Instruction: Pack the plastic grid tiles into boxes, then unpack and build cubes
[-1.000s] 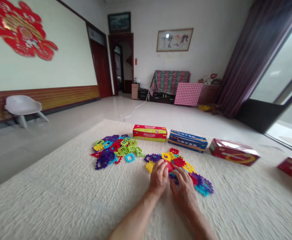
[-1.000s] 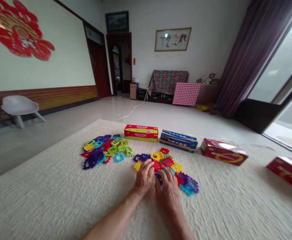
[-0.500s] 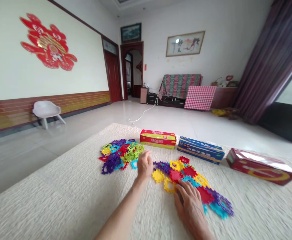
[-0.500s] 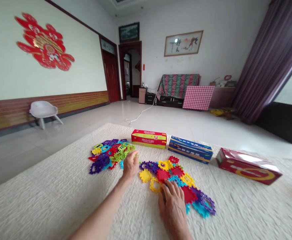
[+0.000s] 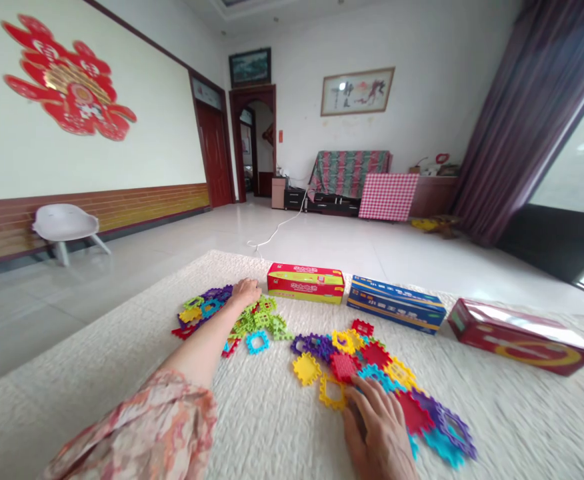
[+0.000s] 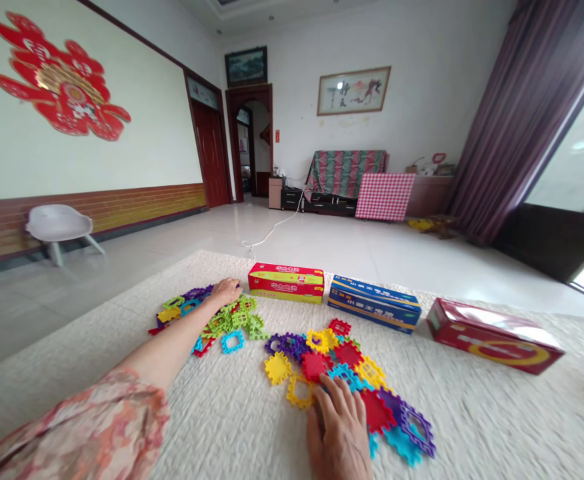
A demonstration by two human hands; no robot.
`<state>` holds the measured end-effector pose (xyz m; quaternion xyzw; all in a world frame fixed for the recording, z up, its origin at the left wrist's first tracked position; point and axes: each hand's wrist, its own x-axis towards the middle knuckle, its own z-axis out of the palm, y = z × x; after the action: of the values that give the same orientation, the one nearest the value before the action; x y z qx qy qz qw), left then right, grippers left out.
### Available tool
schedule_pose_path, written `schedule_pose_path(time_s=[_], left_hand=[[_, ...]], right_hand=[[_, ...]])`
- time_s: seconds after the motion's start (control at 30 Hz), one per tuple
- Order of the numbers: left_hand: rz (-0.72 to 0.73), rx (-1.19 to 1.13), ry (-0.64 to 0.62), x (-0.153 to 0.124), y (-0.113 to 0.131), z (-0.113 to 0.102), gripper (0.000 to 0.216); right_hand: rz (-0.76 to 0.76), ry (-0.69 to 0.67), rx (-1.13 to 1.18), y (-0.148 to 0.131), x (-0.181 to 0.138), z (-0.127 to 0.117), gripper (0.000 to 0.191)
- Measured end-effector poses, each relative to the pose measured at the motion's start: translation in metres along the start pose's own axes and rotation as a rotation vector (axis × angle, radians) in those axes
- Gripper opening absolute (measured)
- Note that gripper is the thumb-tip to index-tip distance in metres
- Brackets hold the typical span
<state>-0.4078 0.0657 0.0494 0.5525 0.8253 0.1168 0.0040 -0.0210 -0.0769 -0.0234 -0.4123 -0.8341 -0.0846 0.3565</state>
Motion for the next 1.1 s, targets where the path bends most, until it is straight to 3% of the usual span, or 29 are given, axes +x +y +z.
schedule_pose_path(time_s=[0.13,0.33,0.5,0.67,0.77,0.87,1.1], left_hand=[[-0.006,0.015,-0.085,-0.005,-0.007,0.007,0.046],[0.096,0.000,-0.112,-0.036,-0.007,0.010,0.045],[0.215,-0.016,-0.102,-0.044,-0.014,-0.001,0.034],[0.159,-0.010,-0.050,-0.016,-0.057,-0.029,0.041],[0.033,-0.008,-0.023,-0.001,-0.087,-0.029,0.045],[-0.066,-0.016,-0.041,0.005,-0.106,-0.014,0.062],[0.094,-0.077,-0.115,-0.006,-0.107,0.009,0.050]], right_hand=[[-0.084,0.050,0.021,-0.009,0.000,-0.003,0.034],[-0.225,-0.040,0.127,-0.049,0.019,0.009,0.040],[-0.172,-0.156,0.211,-0.085,0.075,0.035,0.044],[-0.097,-0.404,0.206,-0.114,0.133,0.063,0.064],[-0.042,-0.541,0.181,-0.119,0.148,0.078,0.076],[-0.036,-0.598,0.216,-0.114,0.150,0.087,0.075],[-0.111,-0.576,0.318,-0.102,0.145,0.080,0.059]])
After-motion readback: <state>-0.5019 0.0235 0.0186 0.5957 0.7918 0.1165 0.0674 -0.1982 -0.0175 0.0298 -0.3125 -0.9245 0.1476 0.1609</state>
